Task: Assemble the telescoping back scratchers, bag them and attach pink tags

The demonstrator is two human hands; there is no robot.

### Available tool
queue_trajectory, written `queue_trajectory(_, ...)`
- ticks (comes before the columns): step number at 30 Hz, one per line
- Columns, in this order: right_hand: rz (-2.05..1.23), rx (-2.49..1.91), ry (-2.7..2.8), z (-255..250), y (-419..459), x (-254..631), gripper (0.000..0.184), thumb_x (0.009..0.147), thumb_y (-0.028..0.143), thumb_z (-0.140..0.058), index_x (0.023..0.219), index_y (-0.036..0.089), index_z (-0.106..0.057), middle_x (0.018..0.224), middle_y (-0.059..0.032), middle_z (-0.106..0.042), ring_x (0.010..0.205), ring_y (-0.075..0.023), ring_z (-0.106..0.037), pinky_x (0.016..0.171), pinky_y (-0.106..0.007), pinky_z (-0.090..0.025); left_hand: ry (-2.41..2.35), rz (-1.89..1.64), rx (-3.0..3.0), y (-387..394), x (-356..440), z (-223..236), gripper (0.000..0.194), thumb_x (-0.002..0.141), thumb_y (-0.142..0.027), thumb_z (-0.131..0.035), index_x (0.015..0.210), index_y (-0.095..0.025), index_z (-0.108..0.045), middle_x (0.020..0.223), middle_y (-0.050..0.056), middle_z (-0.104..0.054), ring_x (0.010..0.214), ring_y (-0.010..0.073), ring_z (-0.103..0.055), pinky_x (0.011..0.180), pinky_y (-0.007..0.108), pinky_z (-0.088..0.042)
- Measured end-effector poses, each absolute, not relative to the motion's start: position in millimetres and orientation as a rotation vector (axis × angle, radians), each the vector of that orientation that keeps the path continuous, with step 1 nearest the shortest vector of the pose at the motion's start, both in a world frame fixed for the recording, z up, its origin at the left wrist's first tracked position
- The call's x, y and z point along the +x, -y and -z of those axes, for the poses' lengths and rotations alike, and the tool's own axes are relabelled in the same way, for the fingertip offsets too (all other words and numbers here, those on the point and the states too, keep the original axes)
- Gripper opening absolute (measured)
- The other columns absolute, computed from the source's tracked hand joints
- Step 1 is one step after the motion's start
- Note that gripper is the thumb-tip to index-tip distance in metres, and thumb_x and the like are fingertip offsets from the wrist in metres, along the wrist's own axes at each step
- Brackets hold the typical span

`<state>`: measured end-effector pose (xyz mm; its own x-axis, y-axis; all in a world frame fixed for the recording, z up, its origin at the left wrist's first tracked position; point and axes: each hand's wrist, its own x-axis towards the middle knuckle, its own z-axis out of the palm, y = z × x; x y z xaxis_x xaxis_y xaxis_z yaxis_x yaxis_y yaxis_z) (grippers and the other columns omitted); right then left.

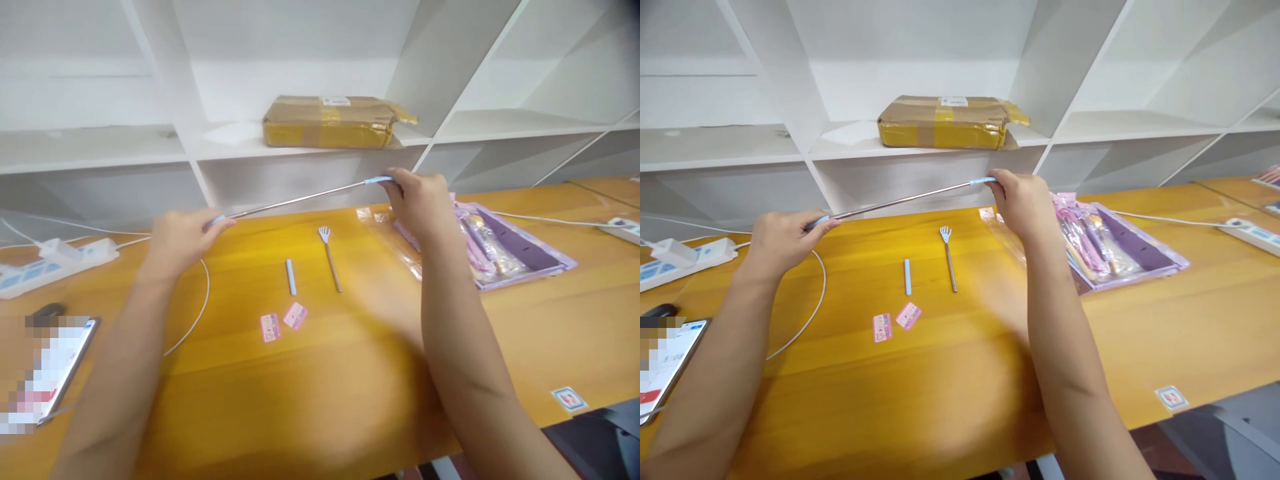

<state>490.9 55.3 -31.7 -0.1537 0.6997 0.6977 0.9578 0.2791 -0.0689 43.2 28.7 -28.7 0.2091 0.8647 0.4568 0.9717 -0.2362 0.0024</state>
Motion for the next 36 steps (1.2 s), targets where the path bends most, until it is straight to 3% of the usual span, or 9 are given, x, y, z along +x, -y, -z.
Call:
queue_trajectory(14, 0.433, -1.441, 2.049, 47.3, -60.5, 458.1, 0.043, 0.111, 0.042, -0.041, 0.118, 0.02, -0.077, 0.084, -0.0122, -0.075, 0.073, -0.0275, -0.067, 0.069, -0.034, -0.037, 1.762, 0.503, -2.165, -26.2, 46.9, 25.9, 0.053, 0.102, -0.067, -0.047, 0.088, -0.028, -0.079, 0.066, 0.004, -0.068, 0.066, 0.0231, -0.061, 0.062, 0.034, -0.029)
queue_trajectory(27, 0.464, -1.567, 2.079, 57.1, -57.5, 424.7, 0.044, 0.11, 0.041, -0.041, 0.124, 0.019, -0.076, 0.087, -0.0127, -0.078, 0.073, -0.0279, -0.067, 0.066, -0.032, -0.029, 1.825, 0.462, -2.18, -24.5, 70.8, 34.9, 0.052, 0.101, -0.068, -0.047, 0.091, -0.028, -0.079, 0.069, 0.006, -0.071, 0.07, 0.0247, -0.065, 0.063, 0.034, -0.027)
queue_trajectory(36, 0.414, -1.537, 2.317, 65.6, -34.0, 374.8, 0.039, 0.111, 0.032, -0.039, 0.128, 0.021, -0.071, 0.086, -0.0108, -0.077, 0.07, -0.0232, -0.062, 0.064, -0.032, -0.022, 1.868, 0.463, -2.289, -16.3, 107.2, 54.7, 0.061, 0.103, -0.071, -0.043, 0.077, -0.025, -0.072, 0.064, 0.004, -0.066, 0.061, 0.0201, -0.057, 0.058, 0.033, -0.025)
